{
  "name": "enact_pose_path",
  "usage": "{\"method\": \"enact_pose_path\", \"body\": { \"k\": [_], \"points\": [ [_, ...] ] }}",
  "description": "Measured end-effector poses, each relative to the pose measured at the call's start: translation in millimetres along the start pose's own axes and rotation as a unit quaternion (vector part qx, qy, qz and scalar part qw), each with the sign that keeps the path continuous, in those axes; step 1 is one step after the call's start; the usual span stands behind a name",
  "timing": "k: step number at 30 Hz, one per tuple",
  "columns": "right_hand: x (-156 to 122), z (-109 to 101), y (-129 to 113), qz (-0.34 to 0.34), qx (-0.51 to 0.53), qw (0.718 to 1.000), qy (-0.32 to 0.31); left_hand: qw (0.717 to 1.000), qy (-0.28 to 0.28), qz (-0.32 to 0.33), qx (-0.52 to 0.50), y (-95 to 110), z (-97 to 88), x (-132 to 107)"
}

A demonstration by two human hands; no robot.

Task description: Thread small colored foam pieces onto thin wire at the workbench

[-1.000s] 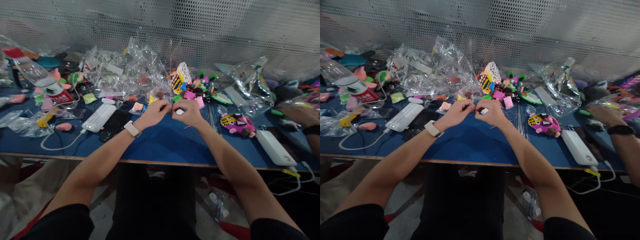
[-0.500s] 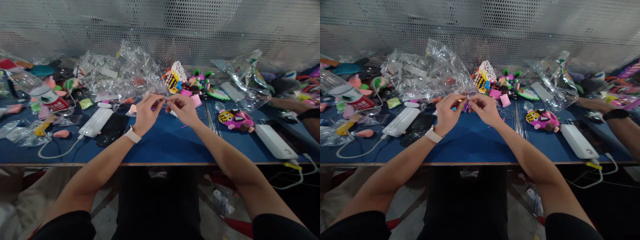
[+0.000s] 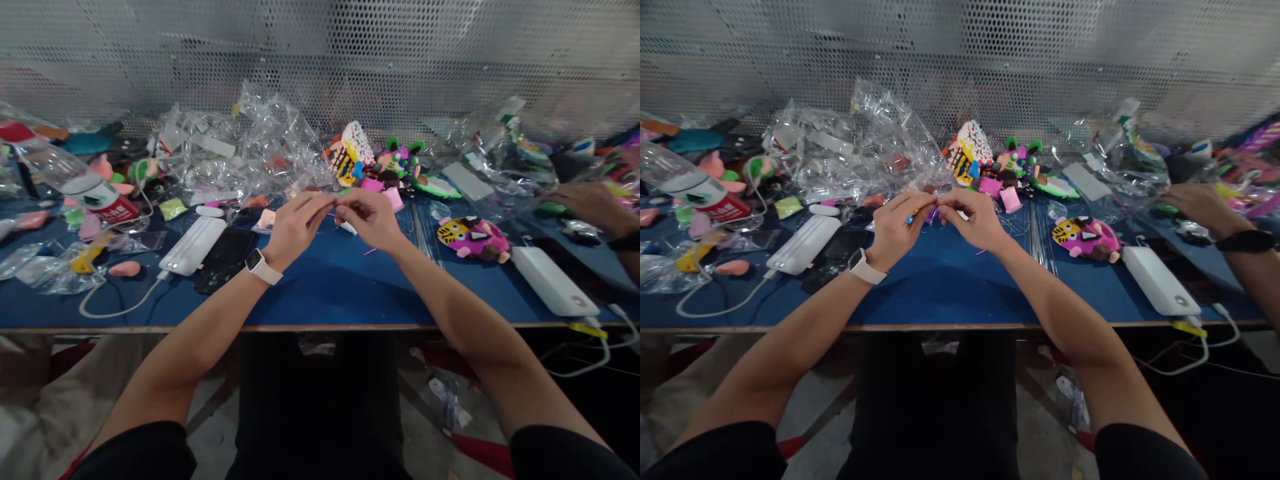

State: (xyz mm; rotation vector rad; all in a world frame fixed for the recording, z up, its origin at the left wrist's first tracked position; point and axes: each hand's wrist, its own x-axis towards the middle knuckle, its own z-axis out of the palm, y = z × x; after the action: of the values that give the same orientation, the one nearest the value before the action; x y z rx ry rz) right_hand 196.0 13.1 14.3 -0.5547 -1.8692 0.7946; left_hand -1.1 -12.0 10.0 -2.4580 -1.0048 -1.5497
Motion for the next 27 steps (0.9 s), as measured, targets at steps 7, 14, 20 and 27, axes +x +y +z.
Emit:
{"method": "enact_pose_path", "body": {
  "k": [7,14,20,27],
  "points": [
    [0.9,-5.7,-3.5,-0.081,-0.108,0.991,-0.002,0.999,-0.021,0.018,0.044,0.5,-4.1,3.8],
    [1.3,-9.3,-1.4,-0.160,-0.197,0.967,-0.009,0.997,-0.053,-0.002,0.054,-1.2,-5.6,7.5],
    [3.6,-16.4,2.6,-0.237,-0.231,0.943,-0.020,0.998,-0.060,-0.018,-0.027,2.6,-7.1,13.6],
    [4.2,-17.2,2.1,-0.240,-0.241,0.940,-0.010,0.983,-0.095,-0.074,-0.140,0.7,-7.6,17.8]
  ]
}}
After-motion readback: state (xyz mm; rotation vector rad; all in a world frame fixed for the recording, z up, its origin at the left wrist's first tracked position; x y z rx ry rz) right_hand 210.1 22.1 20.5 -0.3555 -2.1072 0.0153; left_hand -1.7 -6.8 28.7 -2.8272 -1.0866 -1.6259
